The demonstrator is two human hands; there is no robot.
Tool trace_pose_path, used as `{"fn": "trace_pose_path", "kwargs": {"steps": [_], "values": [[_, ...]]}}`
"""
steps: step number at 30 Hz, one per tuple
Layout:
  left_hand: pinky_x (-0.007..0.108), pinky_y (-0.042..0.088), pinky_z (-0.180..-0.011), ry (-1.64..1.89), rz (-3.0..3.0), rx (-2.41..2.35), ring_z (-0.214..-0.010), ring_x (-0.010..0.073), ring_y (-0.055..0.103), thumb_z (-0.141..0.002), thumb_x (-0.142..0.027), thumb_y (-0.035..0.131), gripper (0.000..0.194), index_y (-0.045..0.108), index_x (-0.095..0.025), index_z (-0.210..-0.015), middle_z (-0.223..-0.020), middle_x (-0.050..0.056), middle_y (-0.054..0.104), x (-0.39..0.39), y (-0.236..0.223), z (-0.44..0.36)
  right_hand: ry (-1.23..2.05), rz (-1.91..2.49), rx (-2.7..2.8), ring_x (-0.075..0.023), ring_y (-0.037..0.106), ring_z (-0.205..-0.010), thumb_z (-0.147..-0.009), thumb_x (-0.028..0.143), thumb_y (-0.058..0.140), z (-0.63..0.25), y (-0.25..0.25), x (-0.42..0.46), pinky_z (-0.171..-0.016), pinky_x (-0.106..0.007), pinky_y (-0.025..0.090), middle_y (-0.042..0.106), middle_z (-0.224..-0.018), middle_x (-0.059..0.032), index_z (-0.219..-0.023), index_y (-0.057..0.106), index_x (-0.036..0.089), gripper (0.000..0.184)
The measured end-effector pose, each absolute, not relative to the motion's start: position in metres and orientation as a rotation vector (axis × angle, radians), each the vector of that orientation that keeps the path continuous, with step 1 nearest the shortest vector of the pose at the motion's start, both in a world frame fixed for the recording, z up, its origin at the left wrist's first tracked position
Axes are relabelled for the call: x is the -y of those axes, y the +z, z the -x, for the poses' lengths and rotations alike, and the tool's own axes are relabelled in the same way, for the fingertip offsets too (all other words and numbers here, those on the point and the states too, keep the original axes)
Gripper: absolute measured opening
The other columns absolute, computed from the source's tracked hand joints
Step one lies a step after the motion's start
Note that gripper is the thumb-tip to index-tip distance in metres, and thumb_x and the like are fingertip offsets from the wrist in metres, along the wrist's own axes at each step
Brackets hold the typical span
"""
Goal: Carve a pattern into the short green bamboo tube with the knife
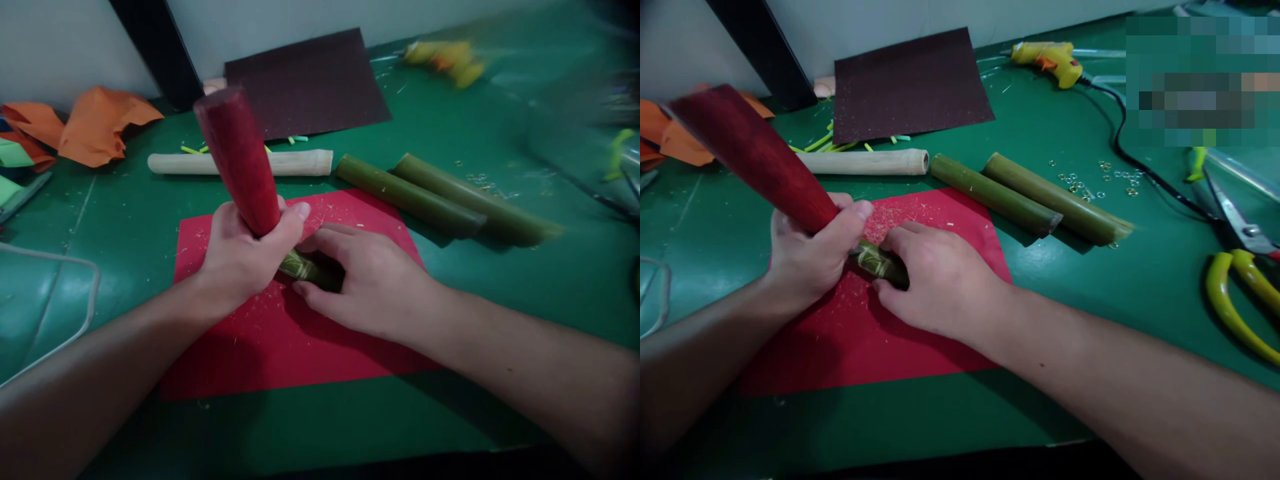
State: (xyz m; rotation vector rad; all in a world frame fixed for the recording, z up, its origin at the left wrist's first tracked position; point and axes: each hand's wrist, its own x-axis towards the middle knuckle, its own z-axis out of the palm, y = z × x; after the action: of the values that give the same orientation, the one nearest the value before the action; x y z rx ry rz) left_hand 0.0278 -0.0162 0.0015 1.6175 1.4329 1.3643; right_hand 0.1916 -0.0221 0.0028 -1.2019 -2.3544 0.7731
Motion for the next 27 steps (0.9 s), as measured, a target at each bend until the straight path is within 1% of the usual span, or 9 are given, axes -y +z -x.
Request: {"fn": "trace_pose_path", "kwargs": {"steps": [4,8,12,17,21,27], "values": [[0.017,0.031,-0.039,1.390,-1.638,-1.480,-0.045,0.0047,0.035,-0.075,-0.021,0.071,0.037,0.043,-0.017,-0.051,-0.050,-0.005,0.038,0.019,-0.001,-0.027,0.765,1.200,2.334,-0.0141,0.057,-0.068,-0.078,0.023,0.065,-0.192,0.003,0.021,-0.061,-0.027,0.039,0.071,-0.084,-0.0039,-0.097,0.071,0.014,0.022],[0.017,0.033,-0.040,1.392,-1.629,-1.449,-0.045,0.0053,0.037,-0.080,-0.023,0.068,0.036,0.047,-0.018,-0.052,-0.049,-0.005,0.042,0.020,-0.002,-0.026,0.739,1.227,2.327,-0.0128,0.053,-0.062,-0.077,0.025,0.066,-0.192,0.002,0.022,-0.058,-0.027,0.036,0.066,-0.074,-0.0017,-0.090,0.068,0.015,0.017],[0.019,0.035,-0.043,1.379,-1.636,-1.493,-0.047,0.0064,0.040,-0.080,-0.025,0.070,0.036,0.048,-0.018,-0.052,-0.049,-0.005,0.044,0.020,0.000,-0.026,0.748,1.224,2.331,-0.0127,0.053,-0.063,-0.077,0.025,0.066,-0.191,0.001,0.022,-0.058,-0.027,0.035,0.067,-0.076,-0.0021,-0.089,0.067,0.015,0.016],[0.022,0.035,-0.043,1.345,-1.626,-1.579,-0.049,0.0082,0.040,-0.080,-0.035,0.074,0.043,0.046,-0.018,-0.051,-0.051,-0.004,0.043,0.019,0.003,-0.026,0.753,1.201,2.329,-0.0124,0.053,-0.062,-0.077,0.024,0.066,-0.191,0.001,0.021,-0.059,-0.026,0.036,0.067,-0.076,-0.0022,-0.090,0.067,0.014,0.017],[0.022,0.035,-0.043,1.354,-1.639,-1.599,-0.049,0.0084,0.039,-0.080,-0.036,0.074,0.044,0.046,-0.019,-0.051,-0.051,-0.004,0.041,0.021,0.006,-0.028,0.773,1.193,2.323,-0.0127,0.053,-0.062,-0.076,0.023,0.067,-0.192,0.000,0.020,-0.059,-0.026,0.036,0.067,-0.075,-0.0022,-0.089,0.066,0.015,0.016],[0.023,0.038,-0.045,1.344,-1.593,-1.587,-0.049,0.0088,0.040,-0.082,-0.034,0.073,0.042,0.047,-0.020,-0.052,-0.052,-0.003,0.042,0.021,0.009,-0.030,0.780,1.195,2.323,-0.0136,0.055,-0.064,-0.076,0.024,0.067,-0.193,0.000,0.020,-0.060,-0.027,0.037,0.068,-0.077,-0.0024,-0.091,0.066,0.015,0.017]]}}
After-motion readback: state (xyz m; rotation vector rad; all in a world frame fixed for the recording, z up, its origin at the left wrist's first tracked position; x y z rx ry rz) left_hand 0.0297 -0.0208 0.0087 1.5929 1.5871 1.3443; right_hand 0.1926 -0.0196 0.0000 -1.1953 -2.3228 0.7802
